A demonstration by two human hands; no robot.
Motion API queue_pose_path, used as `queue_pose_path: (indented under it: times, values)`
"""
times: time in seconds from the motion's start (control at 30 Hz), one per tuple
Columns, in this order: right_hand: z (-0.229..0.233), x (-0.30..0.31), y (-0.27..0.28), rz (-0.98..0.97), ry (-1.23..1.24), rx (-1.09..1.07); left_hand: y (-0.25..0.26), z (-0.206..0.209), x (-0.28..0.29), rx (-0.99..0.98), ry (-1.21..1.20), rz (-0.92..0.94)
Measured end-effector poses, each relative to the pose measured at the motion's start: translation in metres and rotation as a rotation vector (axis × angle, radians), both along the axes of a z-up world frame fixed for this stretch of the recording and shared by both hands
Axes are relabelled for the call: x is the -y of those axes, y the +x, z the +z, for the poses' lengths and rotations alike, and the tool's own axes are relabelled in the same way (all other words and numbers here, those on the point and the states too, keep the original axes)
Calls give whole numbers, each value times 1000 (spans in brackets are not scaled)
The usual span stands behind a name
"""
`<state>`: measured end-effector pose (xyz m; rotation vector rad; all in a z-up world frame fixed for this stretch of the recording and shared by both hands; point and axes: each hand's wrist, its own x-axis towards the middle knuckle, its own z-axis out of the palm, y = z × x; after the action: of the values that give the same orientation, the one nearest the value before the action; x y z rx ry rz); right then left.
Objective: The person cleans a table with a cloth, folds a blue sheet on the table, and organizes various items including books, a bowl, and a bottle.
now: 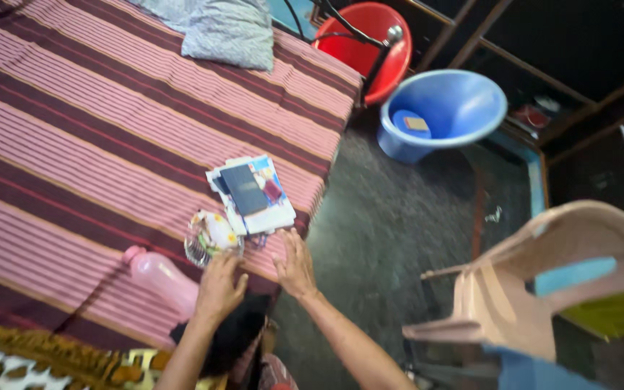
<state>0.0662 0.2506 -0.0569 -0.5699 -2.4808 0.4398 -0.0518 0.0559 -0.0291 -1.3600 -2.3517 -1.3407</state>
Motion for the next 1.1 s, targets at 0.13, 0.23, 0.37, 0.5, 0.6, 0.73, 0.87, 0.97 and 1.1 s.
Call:
queue_pose_path:
  times: [0.13,0.23,0.37,0.5,0.6,0.73,0.87,0.97,1.1]
  values:
    - [-27,-97,-68,60,-116,-67,-55,-31,-84,396,-103,-76]
    - [-50,-162,-112,74,-223,-26,-92,-67,-148,479,-89,21]
    - [-78,-225,-154,-7,-297,249,-142,-112,-222,376,-171,293]
    - [-100,-258,-191,39,-431,171,-186,-141,-254,529,-293,530]
    - [-100,-265,-210,34,-533,202,-210,-146,-262,726,-307,598]
    - [-94,-260,-231,-92,-589,321,-228,-140,-264,905,-221,658]
    - [-98,-254,-246,-72,-845,141,-241,-156,-267,1198,-120,474]
    - [-81,-248,-239,-131,-1039,273,-242,-165,-270,1390,121,348]
    - [-36,-244,-232,66,-1159,86,-237,-133,-268,1394,222,273]
